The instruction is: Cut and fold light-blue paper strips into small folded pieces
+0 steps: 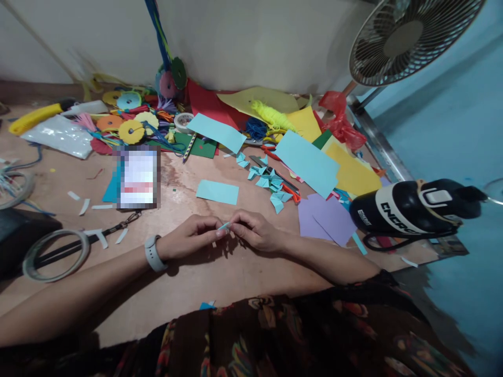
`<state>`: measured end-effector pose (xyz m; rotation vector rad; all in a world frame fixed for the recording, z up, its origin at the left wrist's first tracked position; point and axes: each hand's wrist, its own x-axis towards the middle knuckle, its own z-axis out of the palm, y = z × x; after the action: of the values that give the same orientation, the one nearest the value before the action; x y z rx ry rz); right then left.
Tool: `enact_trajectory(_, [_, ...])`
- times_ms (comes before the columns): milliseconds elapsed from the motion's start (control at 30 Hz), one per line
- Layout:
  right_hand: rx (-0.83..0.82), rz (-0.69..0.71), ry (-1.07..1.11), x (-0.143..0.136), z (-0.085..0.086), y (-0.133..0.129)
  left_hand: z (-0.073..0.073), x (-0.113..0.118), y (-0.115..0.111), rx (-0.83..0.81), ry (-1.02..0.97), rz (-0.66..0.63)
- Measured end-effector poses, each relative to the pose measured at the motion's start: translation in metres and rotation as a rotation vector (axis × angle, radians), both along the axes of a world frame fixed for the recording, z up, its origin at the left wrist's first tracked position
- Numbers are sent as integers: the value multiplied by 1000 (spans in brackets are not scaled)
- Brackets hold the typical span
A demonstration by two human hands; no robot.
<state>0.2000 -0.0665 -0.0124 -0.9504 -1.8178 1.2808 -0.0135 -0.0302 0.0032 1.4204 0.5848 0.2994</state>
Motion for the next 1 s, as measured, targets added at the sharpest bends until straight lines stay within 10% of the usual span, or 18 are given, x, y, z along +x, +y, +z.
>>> enact_trajectory(667, [-49, 30, 46, -6, 3, -9, 7, 0, -4, 341, -26, -65])
enact_trajectory(1000, [49, -256, -519, 55, 37, 51, -8, -5, 15, 1155, 259, 97])
